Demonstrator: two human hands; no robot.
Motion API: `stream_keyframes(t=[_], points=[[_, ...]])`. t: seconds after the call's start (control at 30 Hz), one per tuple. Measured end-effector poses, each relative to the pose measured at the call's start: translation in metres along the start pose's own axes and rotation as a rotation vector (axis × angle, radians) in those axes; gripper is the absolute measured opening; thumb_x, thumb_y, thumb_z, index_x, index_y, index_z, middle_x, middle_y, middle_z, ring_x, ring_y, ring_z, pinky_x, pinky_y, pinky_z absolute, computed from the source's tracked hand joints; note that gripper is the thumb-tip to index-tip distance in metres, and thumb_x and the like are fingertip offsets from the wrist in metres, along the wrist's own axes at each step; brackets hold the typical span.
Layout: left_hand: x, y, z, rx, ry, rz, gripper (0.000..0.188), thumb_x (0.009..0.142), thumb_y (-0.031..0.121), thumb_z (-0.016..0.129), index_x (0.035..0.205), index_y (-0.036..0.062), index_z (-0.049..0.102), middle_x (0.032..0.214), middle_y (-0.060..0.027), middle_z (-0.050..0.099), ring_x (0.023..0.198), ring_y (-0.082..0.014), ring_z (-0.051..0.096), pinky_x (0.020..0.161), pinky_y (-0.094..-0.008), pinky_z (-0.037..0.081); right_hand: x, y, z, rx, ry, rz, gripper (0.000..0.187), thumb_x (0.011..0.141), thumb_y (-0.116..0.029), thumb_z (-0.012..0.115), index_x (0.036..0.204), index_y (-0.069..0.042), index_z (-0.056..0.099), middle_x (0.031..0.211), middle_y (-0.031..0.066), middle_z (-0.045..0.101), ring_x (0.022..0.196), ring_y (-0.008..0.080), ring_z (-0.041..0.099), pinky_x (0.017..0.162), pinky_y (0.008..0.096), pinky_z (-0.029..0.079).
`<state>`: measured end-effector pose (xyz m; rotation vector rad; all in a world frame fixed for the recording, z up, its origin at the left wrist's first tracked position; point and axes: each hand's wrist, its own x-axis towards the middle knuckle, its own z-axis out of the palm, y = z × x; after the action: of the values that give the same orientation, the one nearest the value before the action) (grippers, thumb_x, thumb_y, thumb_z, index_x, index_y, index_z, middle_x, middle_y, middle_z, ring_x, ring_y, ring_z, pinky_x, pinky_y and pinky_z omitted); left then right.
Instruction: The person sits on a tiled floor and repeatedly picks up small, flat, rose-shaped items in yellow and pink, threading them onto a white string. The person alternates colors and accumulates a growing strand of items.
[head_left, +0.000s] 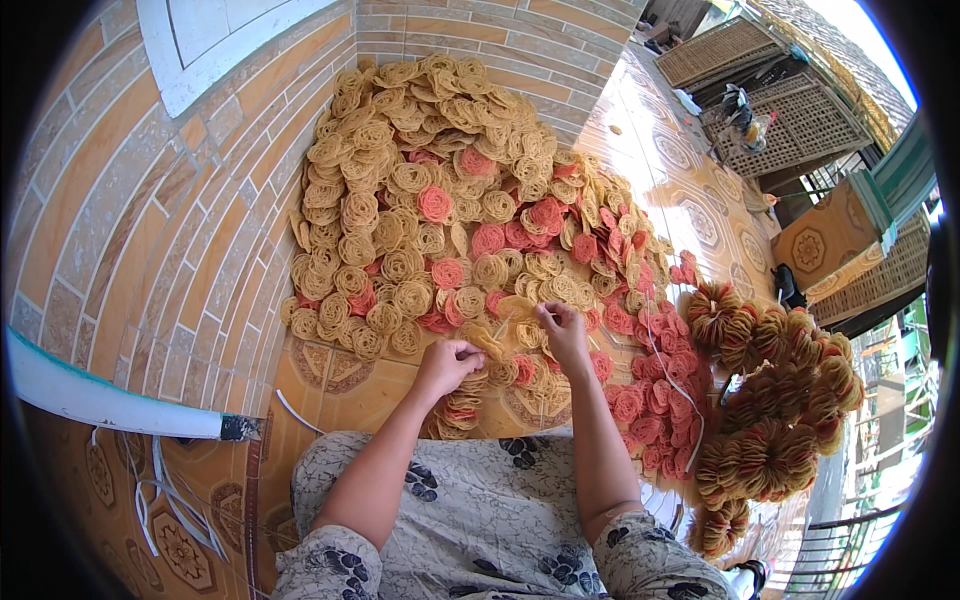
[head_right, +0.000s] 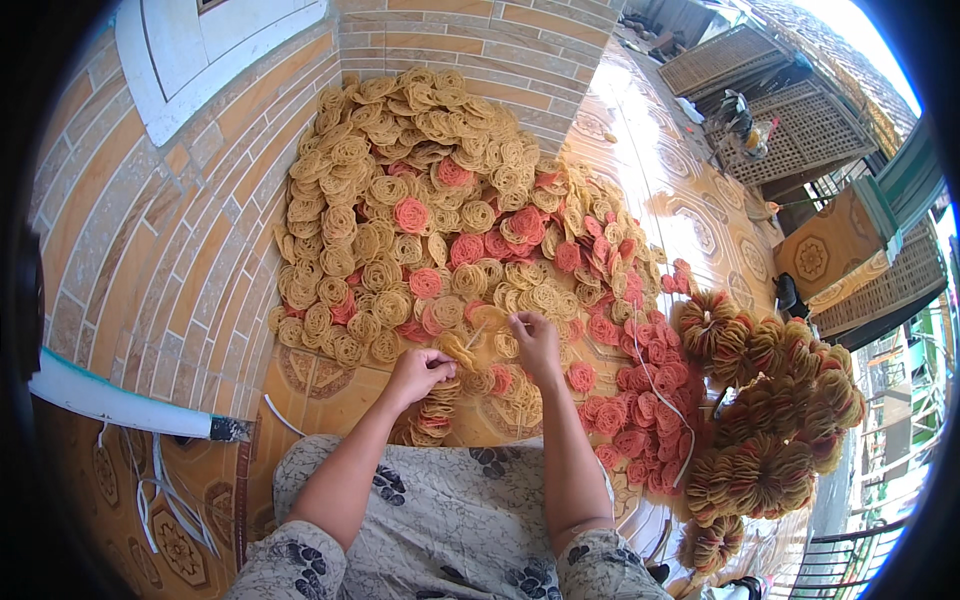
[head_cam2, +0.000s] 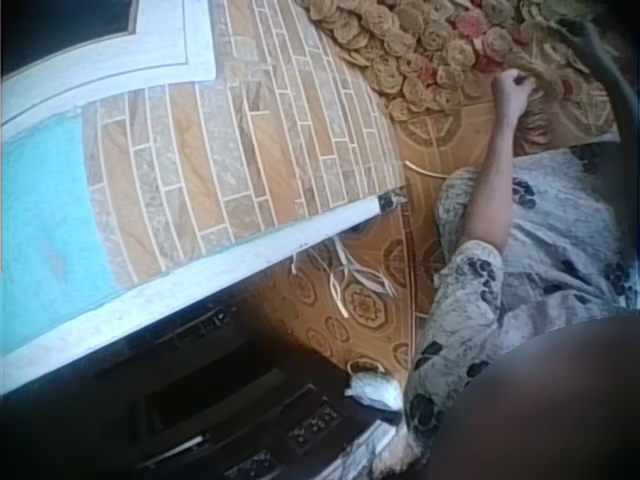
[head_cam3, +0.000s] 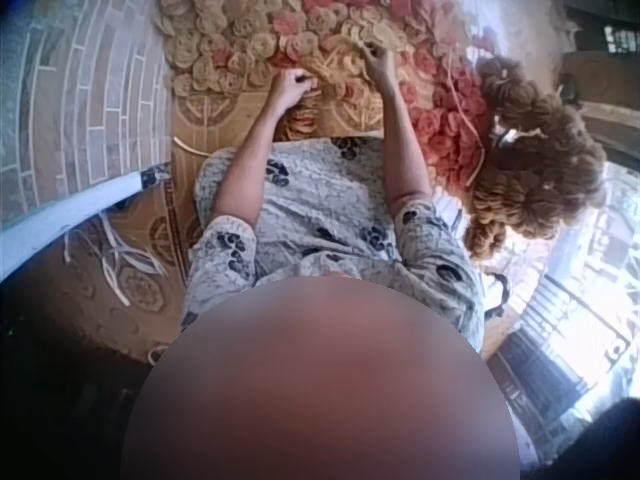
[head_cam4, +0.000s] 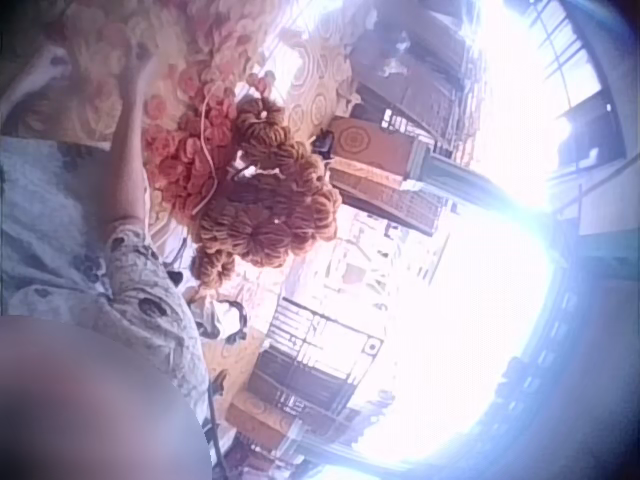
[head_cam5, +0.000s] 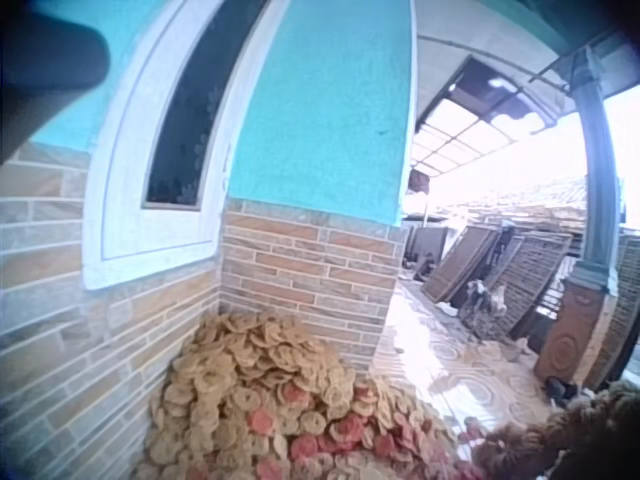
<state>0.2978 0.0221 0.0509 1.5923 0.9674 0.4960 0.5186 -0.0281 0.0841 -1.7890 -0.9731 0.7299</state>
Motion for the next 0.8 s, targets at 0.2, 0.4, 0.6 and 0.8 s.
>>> stream_keyframes(t=[0.2, 0.4, 0.6, 0.8], points=[[-0.001, 0.002, -0.001, -0.027, -0.016, -0.020, 0.016, 0.085, 0.012, 0.068, 0.093, -0.0025, 0.070, 0.077, -0.0059, 0.071, 0.066, -0.0078, 0.063, 0.063, -0.0242, 0.051, -0.001, 0.000, -0.008, -0.060, -0.318, -0.050, 0.026, 0.091, -0.028, 0.064, 0.095, -0.003, 0.068, 0.079, 0.0053, 0.061, 0.069, 0.0123, 0.053, 0.064, 0.0281, 0.043], [-0.003, 0.007, -0.001, 0.013, -0.013, 0.002, 0.016, 0.085, 0.012, 0.068, 0.093, -0.0018, 0.070, 0.076, -0.0060, 0.071, 0.067, -0.0081, 0.064, 0.064, -0.0245, 0.050, -0.009, 0.023, 0.003, -0.878, 0.021, -0.363, 0.022, 0.083, -0.026, 0.067, 0.091, -0.006, 0.070, 0.104, 0.0155, 0.061, 0.086, 0.0299, 0.061, 0.074, 0.0383, 0.048], [-0.003, 0.008, -0.003, 0.051, -0.021, 0.016, 0.017, 0.085, 0.014, 0.068, 0.093, -0.0010, 0.071, 0.076, -0.0051, 0.071, 0.067, -0.0082, 0.064, 0.064, -0.0246, 0.050, 0.004, 0.024, -0.001, -0.377, 0.082, -0.153, 0.022, 0.086, -0.015, 0.065, 0.100, 0.001, 0.062, 0.085, 0.0141, 0.070, 0.077, 0.0265, 0.068, 0.073, 0.0362, 0.051], [-0.003, 0.008, -0.001, 0.078, -0.014, 0.014, 0.016, 0.085, 0.013, 0.068, 0.093, -0.0007, 0.071, 0.077, -0.0053, 0.071, 0.068, -0.0080, 0.064, 0.064, -0.0247, 0.050, -0.002, 0.006, -0.002, 0.063, -0.034, -0.054, 0.024, 0.089, -0.017, 0.067, 0.101, 0.003, 0.062, 0.081, 0.0075, 0.068, 0.078, 0.0119, 0.063, 0.071, 0.0275, 0.049]])
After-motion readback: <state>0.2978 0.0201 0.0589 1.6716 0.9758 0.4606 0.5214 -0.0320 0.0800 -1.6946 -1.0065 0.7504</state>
